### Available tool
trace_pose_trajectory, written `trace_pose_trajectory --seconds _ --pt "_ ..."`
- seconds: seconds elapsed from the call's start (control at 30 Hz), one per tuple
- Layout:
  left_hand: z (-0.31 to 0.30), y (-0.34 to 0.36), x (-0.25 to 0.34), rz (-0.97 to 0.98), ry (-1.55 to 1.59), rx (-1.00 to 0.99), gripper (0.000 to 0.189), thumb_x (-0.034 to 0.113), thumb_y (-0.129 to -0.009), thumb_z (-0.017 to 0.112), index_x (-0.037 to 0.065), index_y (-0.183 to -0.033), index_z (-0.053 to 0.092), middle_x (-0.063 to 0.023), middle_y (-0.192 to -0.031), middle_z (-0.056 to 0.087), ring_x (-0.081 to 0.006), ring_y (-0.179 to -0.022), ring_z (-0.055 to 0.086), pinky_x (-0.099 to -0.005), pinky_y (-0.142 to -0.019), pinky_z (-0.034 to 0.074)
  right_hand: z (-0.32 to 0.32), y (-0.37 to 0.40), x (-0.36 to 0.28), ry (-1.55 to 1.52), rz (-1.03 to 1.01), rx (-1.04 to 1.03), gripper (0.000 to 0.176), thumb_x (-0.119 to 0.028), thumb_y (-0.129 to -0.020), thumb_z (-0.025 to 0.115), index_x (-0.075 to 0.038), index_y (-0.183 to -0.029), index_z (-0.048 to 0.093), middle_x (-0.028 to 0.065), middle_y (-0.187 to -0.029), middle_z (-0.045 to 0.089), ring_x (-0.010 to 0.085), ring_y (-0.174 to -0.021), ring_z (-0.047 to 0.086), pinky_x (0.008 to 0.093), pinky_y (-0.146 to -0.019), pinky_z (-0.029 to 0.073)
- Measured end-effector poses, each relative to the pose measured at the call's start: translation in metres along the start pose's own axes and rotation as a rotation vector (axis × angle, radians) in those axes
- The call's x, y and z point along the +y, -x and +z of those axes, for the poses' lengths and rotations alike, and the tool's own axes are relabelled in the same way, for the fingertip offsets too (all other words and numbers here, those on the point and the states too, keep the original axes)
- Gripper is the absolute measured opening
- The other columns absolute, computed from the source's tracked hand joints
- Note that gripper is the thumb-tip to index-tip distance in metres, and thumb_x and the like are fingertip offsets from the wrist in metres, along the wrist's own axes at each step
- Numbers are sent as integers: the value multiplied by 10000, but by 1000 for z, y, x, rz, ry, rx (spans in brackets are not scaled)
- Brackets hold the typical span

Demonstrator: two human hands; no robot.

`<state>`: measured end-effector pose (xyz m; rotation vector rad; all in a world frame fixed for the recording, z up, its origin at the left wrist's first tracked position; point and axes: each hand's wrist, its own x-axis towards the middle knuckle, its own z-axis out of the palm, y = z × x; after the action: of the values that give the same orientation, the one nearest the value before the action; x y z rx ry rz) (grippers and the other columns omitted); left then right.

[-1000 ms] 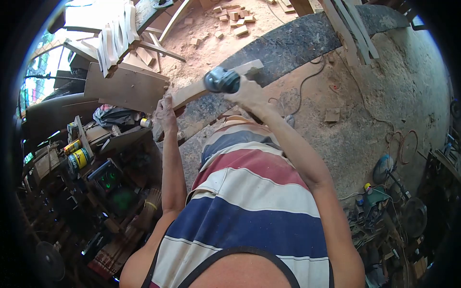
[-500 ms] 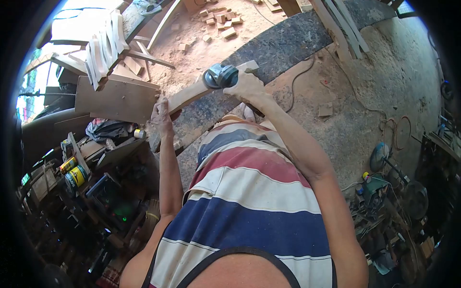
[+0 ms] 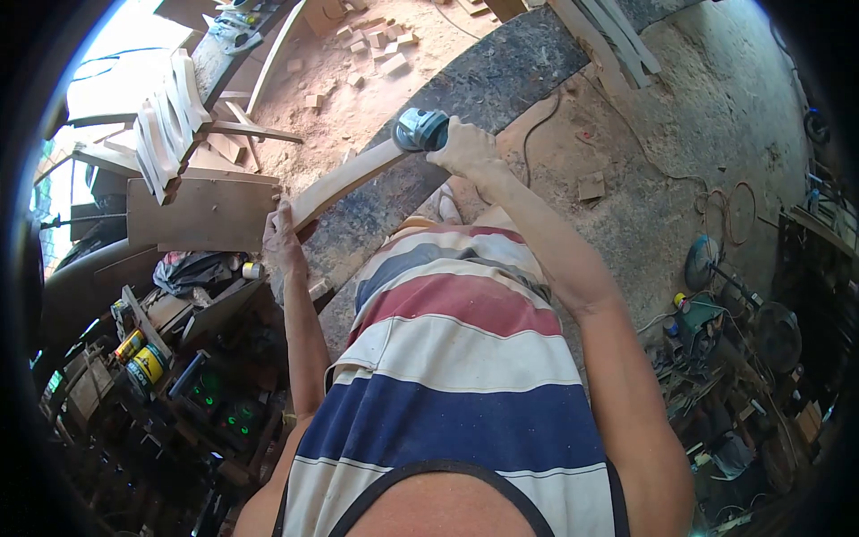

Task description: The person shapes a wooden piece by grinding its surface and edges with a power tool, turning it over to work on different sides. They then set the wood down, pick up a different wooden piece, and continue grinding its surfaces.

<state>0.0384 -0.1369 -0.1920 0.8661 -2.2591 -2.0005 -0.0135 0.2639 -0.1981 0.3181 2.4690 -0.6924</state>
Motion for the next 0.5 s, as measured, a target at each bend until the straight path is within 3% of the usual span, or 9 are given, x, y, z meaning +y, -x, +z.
trace_pose_trajectory --seconds 0.17,0.27,0.37,0.5 --pt "6 13 10 -43 10 34 384 355 -1051 824 3 -1108 684 -123 -1078 710 -248 -882 782 -412 -709 749 -17 -11 29 28 -33 -3 747 -483 -808 880 10 -1313 633 289 -1173 807 443 -1147 793 520 -1024 617" --pt "13 22 18 -34 -49 20 417 399 -1046 819 18 -1165 696 -114 -1077 718 -236 -888 769 -399 -718 739 -26 -16 43 57 -49 24 753 -479 -805 893 11 -1313 630 299 -1162 805 452 -1145 792 519 -1025 617" --pt "19 32 26 -111 -127 120 435 403 -988 886 31 -1111 697 -123 -1068 749 -242 -872 802 -387 -665 733 -32 -18 52 29 -49 73 779 -482 -803 902 18 -1330 620 302 -1165 805 462 -1152 788 522 -1024 617" --pt "36 48 33 -122 -92 159 465 421 -968 901 37 -1126 691 -138 -1075 754 -239 -870 809 -378 -651 729 -28 -26 56 -7 -102 -31 800 -497 -801 890 21 -1347 622 302 -1181 802 466 -1169 781 517 -1030 617"
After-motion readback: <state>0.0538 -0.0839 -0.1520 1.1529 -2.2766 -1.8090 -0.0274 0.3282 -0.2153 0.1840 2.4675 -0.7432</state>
